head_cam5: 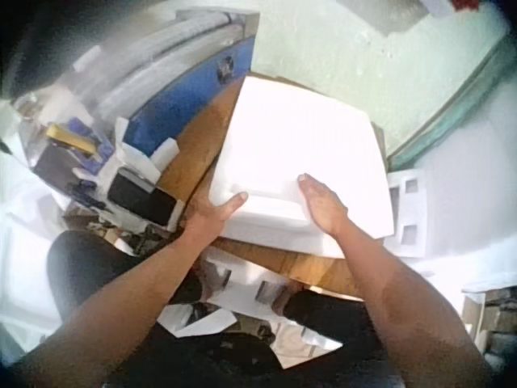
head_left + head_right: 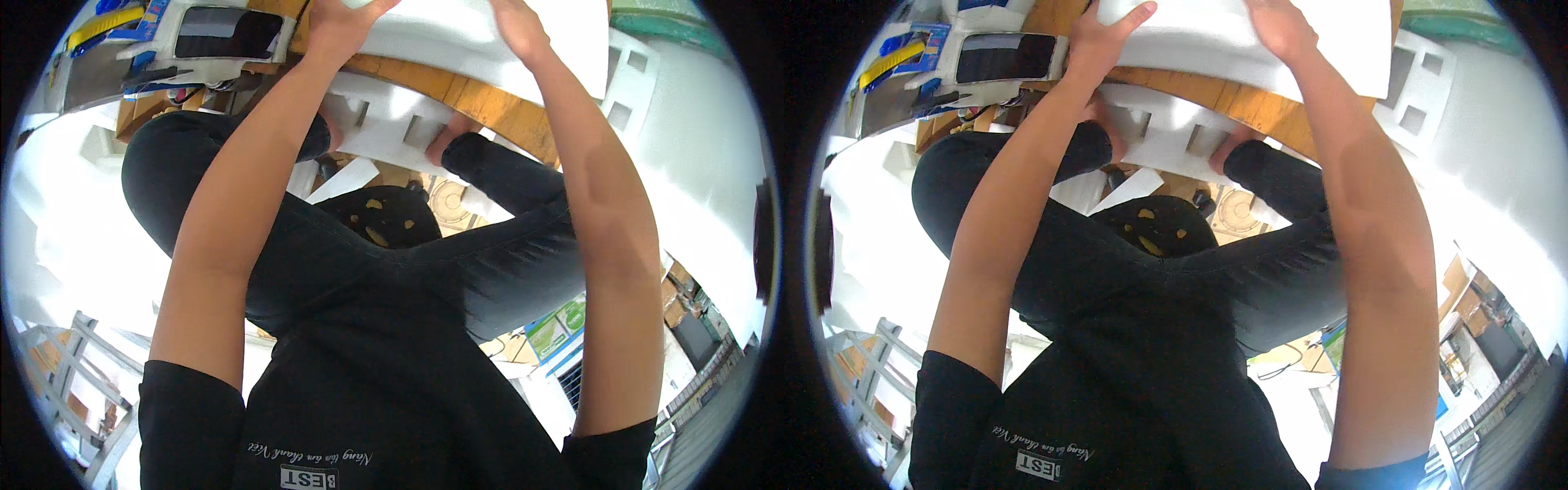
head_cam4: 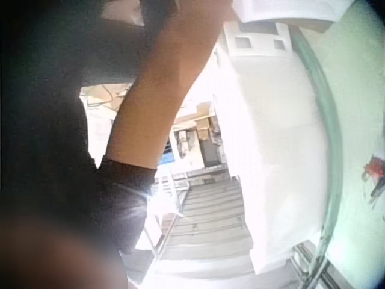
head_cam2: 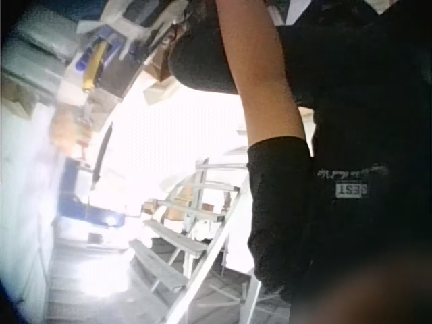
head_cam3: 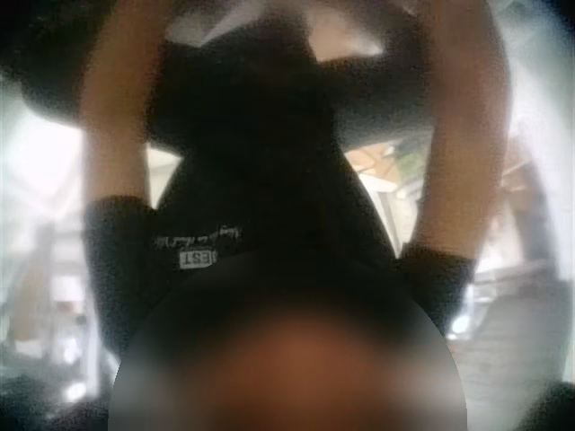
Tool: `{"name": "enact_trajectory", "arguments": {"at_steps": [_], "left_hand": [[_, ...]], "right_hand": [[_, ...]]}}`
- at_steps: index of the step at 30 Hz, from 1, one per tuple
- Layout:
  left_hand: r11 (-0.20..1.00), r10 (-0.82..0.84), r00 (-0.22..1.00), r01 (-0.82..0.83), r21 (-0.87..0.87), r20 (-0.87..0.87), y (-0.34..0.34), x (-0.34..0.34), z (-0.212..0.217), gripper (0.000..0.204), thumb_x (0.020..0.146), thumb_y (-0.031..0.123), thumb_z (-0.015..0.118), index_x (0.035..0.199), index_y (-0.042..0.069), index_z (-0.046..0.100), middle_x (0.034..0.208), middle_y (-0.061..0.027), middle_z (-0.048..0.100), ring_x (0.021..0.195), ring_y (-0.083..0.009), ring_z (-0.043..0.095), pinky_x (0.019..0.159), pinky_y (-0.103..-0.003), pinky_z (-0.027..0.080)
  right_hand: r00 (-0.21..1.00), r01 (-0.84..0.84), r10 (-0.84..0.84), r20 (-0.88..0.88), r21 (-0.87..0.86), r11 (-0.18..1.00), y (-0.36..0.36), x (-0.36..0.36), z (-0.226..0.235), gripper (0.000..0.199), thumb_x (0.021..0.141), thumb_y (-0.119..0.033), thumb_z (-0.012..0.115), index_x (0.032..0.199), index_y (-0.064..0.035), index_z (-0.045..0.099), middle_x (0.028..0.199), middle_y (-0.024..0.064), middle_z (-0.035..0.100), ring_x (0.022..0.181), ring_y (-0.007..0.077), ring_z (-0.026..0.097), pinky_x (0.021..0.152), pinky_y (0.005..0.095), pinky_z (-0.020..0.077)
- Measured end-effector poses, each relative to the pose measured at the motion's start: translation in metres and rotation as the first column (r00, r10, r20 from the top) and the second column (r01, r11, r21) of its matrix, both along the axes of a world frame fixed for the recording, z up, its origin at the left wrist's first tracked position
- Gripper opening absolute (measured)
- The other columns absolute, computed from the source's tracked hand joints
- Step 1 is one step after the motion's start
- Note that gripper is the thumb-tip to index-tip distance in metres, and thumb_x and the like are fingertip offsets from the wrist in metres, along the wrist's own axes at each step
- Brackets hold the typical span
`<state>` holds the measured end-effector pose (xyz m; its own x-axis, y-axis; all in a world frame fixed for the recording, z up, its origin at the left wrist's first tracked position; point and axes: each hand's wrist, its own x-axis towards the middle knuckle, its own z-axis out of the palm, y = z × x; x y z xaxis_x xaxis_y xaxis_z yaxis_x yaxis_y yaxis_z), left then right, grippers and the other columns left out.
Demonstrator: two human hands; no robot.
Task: The person assembles white foam pieces by hand, repeatedly picking up parts, aligning them, and pressing them together on a wooden workbench. The person also uses a roller machine to flatten or smooth foam strips before inserting them into the assembly.
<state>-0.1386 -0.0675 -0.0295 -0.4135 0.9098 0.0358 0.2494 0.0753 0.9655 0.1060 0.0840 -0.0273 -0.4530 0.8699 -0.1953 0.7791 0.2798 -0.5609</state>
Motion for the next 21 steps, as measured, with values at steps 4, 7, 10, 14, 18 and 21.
{"name": "enact_trajectory", "arguments": {"at_steps": [4, 7, 10, 14, 18, 21], "left_hand": [[0.995, 0.097, 0.985, -0.101, -0.024, -0.142, -0.002, -0.009, -0.016, 0.089, 0.085, 0.047, 0.081, 0.150, -0.004, 0.048, 0.144, -0.0253, 0.058, 0.134, -0.0387, 0.054, 0.113, -0.043, 0.041], [0.994, 0.098, 0.978, -0.105, -0.026, -0.182, -0.001, -0.004, -0.015, 0.090, 0.085, 0.047, 0.082, 0.150, -0.005, 0.047, 0.149, -0.0259, 0.053, 0.140, -0.0382, 0.049, 0.116, -0.043, 0.038], [0.989, 0.145, 0.964, -0.140, 0.036, -0.222, -0.005, -0.003, -0.020, 0.088, 0.085, 0.045, 0.083, 0.149, -0.004, 0.049, 0.147, -0.0256, 0.055, 0.138, -0.0375, 0.051, 0.115, -0.043, 0.040], [0.997, 0.057, 0.996, -0.060, -0.042, -0.067, -0.008, -0.003, -0.011, 0.081, 0.085, 0.041, 0.084, 0.146, -0.002, 0.052, 0.138, -0.0233, 0.063, 0.132, -0.0360, 0.058, 0.112, -0.043, 0.044], [0.989, 0.118, 0.969, -0.135, -0.067, -0.217, -0.003, -0.004, -0.019, 0.077, 0.085, 0.038, 0.084, 0.145, 0.000, 0.055, 0.134, -0.0212, 0.066, 0.128, -0.0335, 0.061, 0.110, -0.042, 0.046], [0.996, 0.085, 0.987, -0.088, -0.019, -0.133, 0.005, -0.005, -0.026, 0.075, 0.086, 0.036, 0.083, 0.144, -0.002, 0.054, 0.135, -0.0211, 0.065, 0.128, -0.0327, 0.060, 0.110, -0.042, 0.045]], "right_hand": [[0.870, -0.226, -0.008, 0.494, 0.412, 0.882, -0.001, 0.031, 0.011, 0.080, 0.099, -0.079, 0.020, 0.160, -0.0319, 0.043, 0.167, 0.0157, 0.036, 0.156, 0.0368, 0.029, 0.123, 0.0674, 0.0186], [0.881, -0.213, -0.040, 0.471, 0.472, 0.856, -0.018, 0.037, -0.003, 0.074, 0.103, -0.074, 0.019, 0.156, -0.0321, 0.049, 0.164, 0.0173, 0.040, 0.152, 0.0388, 0.035, 0.123, 0.0666, 0.0194], [0.859, -0.149, -0.045, 0.510, 0.333, 0.931, -0.039, 0.017, 0.021, 0.062, 0.108, -0.055, 0.032, 0.159, -0.0226, 0.043, 0.164, 0.0208, 0.038, 0.149, 0.0444, 0.036, 0.124, 0.0624, 0.0207], [0.889, -0.162, -0.039, 0.456, 0.393, 0.905, -0.056, 0.026, 0.006, 0.060, 0.108, -0.054, 0.035, 0.155, -0.0207, 0.051, 0.161, 0.0228, 0.041, 0.147, 0.0464, 0.038, 0.122, 0.0630, 0.0237], [0.925, -0.123, -0.041, 0.378, 0.400, 0.908, -0.040, 0.023, 0.018, 0.059, 0.107, -0.053, 0.037, 0.151, -0.0190, 0.055, 0.159, 0.0238, 0.044, 0.146, 0.0449, 0.040, 0.122, 0.0616, 0.0252], [0.952, -0.100, -0.011, 0.307, 0.343, 0.934, -0.028, 0.034, 0.017, 0.059, 0.107, -0.053, 0.039, 0.150, -0.0169, 0.056, 0.158, 0.0237, 0.046, 0.146, 0.0430, 0.042, 0.122, 0.0577, 0.0272]]}}
